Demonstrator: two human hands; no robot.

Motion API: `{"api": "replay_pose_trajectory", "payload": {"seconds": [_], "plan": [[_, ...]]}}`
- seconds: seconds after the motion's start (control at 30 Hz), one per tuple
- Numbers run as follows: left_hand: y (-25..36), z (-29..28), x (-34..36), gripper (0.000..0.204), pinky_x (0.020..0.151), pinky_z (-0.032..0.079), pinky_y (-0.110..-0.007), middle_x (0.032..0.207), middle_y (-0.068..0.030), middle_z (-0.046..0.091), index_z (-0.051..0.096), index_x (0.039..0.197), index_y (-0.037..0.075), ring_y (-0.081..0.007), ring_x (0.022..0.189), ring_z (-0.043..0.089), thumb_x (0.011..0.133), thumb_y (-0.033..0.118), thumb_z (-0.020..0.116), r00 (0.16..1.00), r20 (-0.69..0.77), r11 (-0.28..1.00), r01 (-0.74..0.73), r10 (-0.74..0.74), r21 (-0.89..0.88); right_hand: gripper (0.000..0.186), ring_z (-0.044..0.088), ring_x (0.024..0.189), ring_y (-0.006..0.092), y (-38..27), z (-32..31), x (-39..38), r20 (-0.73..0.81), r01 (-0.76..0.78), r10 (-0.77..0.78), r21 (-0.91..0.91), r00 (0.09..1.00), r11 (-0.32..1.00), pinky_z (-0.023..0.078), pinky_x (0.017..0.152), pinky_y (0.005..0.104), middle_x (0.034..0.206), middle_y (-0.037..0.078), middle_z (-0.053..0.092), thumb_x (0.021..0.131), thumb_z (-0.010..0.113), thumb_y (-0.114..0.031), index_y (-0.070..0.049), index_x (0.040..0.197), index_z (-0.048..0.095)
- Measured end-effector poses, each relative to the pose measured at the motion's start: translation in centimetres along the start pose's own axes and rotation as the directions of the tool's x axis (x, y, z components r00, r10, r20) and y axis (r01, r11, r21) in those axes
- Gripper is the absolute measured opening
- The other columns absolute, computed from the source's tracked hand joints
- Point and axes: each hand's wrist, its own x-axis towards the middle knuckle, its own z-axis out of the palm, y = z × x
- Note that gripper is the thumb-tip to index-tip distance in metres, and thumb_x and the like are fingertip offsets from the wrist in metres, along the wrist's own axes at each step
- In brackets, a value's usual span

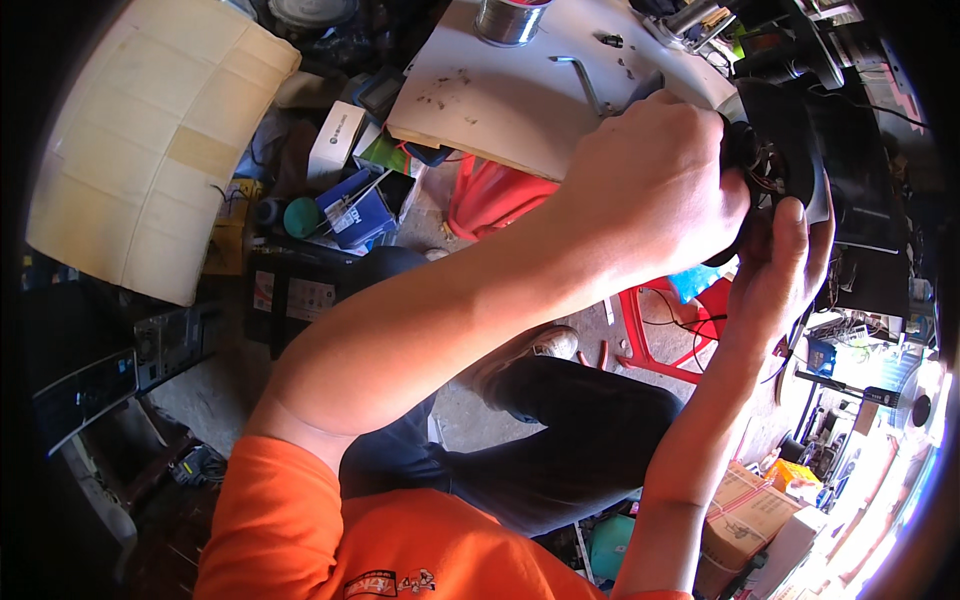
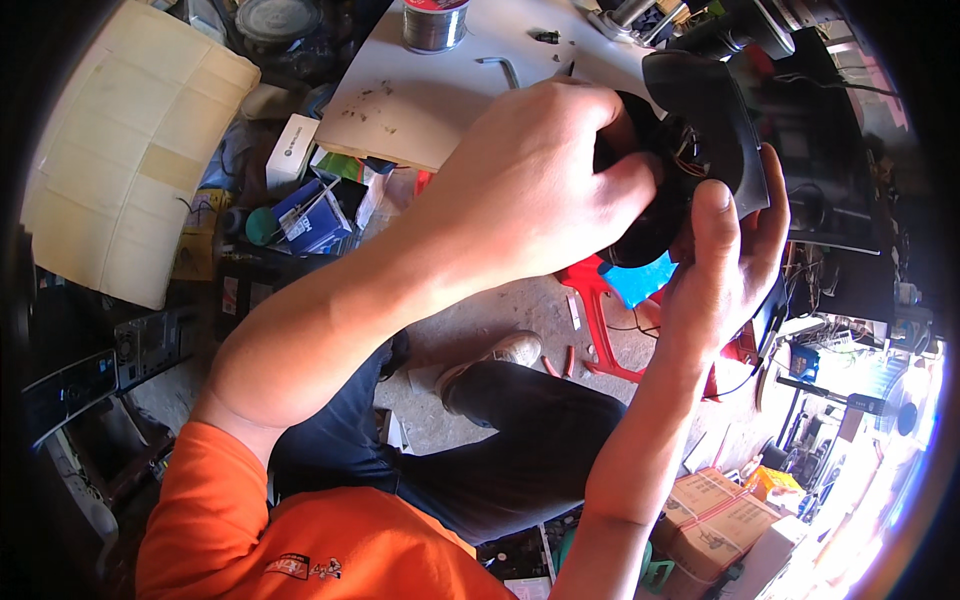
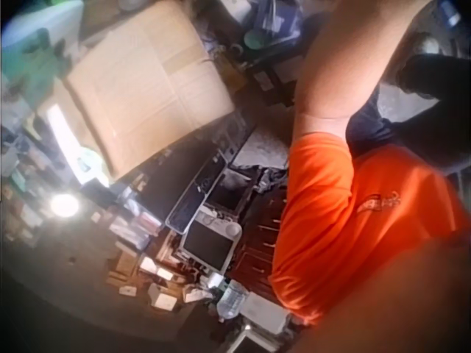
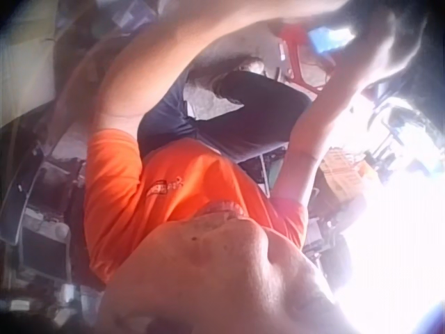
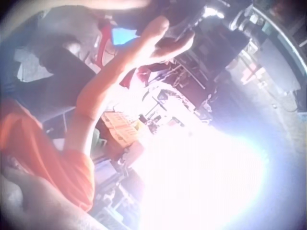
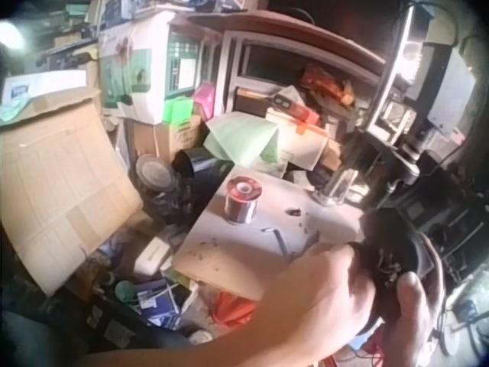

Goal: The person disassembles a black electronic device, removes a white cylindrical component, and manipulates internal wires and connectors. They then reassemble the device by placing the component back inside and securing the casing.

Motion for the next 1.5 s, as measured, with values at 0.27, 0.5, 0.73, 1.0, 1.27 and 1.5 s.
{"api": "replay_pose_trajectory", "payload": {"seconds": [0.27, 0.5, 0.73, 1.0, 1.27, 1.5], "plan": [[-0.2, -0.1, 0.0, 0.023, 0.062, 0.052, -0.043, 0.068, -0.0217, 0.065, 0.067, 0.081, -0.005, -0.0366, 0.064, 0.066, 0.084, 0.017, 0.063, 0.999, -0.04, 0.998, -0.002, 0.004, 0.055, 0.056, 0.049, 0.055, 0.0041, -0.5, 0.4, 0.0, -0.029, -0.06, 0.061, 0.034, 0.998, 0.998, 0.033, 0.046, 0.0174, 0.081, 0.001, 0.061, 0.083, 0.074, -0.029, -0.003, 0.129, 0.056], [0.6, -1.4, 1.2, 0.025, 0.067, 0.052, -0.047, 0.072, -0.0234, 0.064, 0.067, 0.079, -0.003, -0.0413, 0.07, 0.065, 0.079, 0.021, 0.064, 0.988, 0.148, 0.976, 0.003, -0.036, 0.218, 0.054, 0.048, 0.053, 0.0034, -0.2, 0.2, 0.0, -0.018, -0.064, 0.065, 0.054, 0.998, 0.996, 0.033, 0.044, 0.0173, 0.083, 0.002, 0.063, 0.082, 0.074, -0.029, -0.003, 0.127, 0.058], [-0.4, -0.6, 1.6, 0.025, 0.065, 0.052, -0.045, 0.075, -0.0245, 0.065, 0.068, 0.079, -0.005, -0.0402, 0.069, 0.066, 0.079, 0.02, 0.063, 0.995, 0.103, 0.979, -0.02, -0.001, 0.203, 0.051, 0.048, 0.053, 0.004, -0.3, 0.4, 0.0, 0.003, -0.06, 0.06, 0.069, 0.998, 0.996, 0.034, 0.044, 0.0183, 0.081, 0.001, 0.063, 0.083, 0.074, -0.027, -0.003, 0.124, 0.059], [0.9, -3.8, 1.9, 0.021, 0.054, 0.051, -0.032, 0.062, -0.0086, 0.066, 0.071, 0.078, 0.002, -0.0125, 0.056, 0.063, 0.082, 0.021, 0.064, 0.949, 0.221, 0.895, 0.291, -0.224, -0.34, 0.045, 0.048, 0.053, 0.0054, -0.3, 0.2, 0.5, -0.009, -0.104, 0.106, 0.124, 0.994, 0.987, 0.036, 0.046, 0.0189, 0.077, 0.001, 0.06, 0.083, 0.076, -0.03, -0.003, 0.116, 0.06], [0.3, -5.0, 1.2, 0.029, 0.066, 0.053, -0.026, 0.086, -0.0065, 0.068, 0.067, 0.102, -0.004, -0.0105, 0.079, 0.064, 0.091, 0.023, 0.065, 0.956, 0.182, 0.942, 0.266, -0.23, -0.206, 0.046, 0.046, 0.054, 0.0049, -0.6, 0.1, 0.3, 0.04, -0.114, 0.11, 0.126, 0.993, 0.985, 0.035, 0.047, 0.0196, 0.077, 0.0, 0.057, 0.084, 0.077, -0.026, -0.004, 0.12, 0.058], [-1.9, -4.4, 0.9, 0.029, 0.077, 0.058, -0.029, 0.108, -0.0071, 0.066, 0.061, 0.118, -0.001, -0.0125, 0.097, 0.064, 0.096, 0.018, 0.061, 0.966, 0.207, 0.935, 0.211, -0.155, -0.286, 0.067, 0.052, 0.062, 0.0066, -0.9, -0.4, 0.2, -0.002, -0.126, 0.126, 0.019, 0.992, 0.992, 0.039, 0.051, 0.0199, 0.09, 0.006, 0.062, 0.079, 0.082, -0.035, -0.004, 0.13, 0.052]]}}
